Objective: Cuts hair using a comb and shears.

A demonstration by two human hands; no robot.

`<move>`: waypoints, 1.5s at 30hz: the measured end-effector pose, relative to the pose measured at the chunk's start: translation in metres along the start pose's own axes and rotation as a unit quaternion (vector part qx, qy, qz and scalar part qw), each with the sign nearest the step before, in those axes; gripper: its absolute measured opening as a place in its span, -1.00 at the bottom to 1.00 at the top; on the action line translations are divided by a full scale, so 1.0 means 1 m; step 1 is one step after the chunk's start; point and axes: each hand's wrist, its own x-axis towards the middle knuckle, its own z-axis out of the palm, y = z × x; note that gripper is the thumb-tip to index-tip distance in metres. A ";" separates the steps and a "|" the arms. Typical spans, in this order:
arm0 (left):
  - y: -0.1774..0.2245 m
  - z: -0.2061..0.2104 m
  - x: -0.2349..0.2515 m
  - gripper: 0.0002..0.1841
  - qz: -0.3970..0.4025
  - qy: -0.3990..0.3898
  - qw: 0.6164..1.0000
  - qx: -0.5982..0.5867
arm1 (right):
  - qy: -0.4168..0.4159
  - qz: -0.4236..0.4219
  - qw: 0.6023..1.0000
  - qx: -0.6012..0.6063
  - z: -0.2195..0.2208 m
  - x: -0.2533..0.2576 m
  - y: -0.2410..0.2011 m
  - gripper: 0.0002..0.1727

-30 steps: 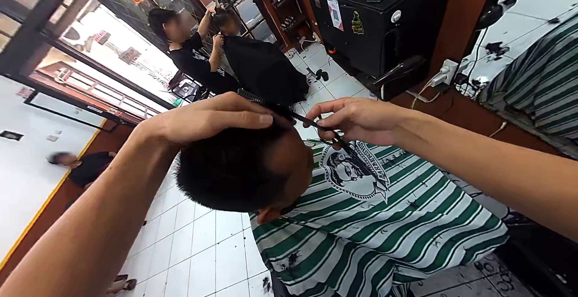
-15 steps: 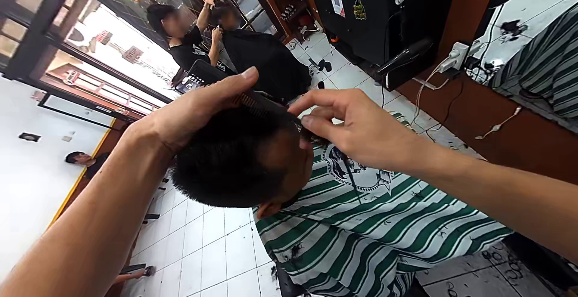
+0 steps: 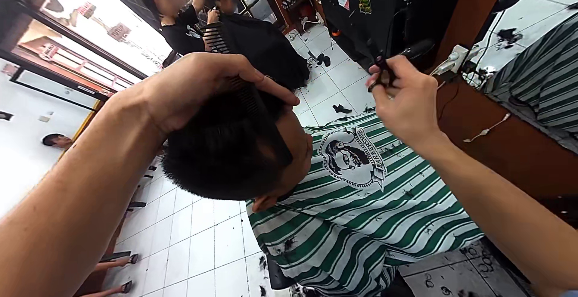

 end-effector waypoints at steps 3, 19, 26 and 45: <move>-0.002 -0.004 0.002 -0.42 0.015 -0.009 1.000 0.009 | 0.058 -0.142 0.972 -0.179 0.012 0.008 -0.007 -0.77; -0.009 -0.008 -0.002 -0.38 0.054 -0.015 0.998 0.027 | 0.136 -0.218 0.944 -0.208 0.043 0.034 -0.021 -0.67; -0.010 -0.009 -0.001 -0.38 0.049 -0.013 0.998 0.028 | 0.132 -0.212 0.946 -0.207 0.044 0.040 -0.017 -0.66; -0.013 -0.015 -0.005 -0.37 0.069 -0.026 0.997 0.002 | 0.016 -0.083 0.991 -0.100 0.024 0.022 0.001 -0.59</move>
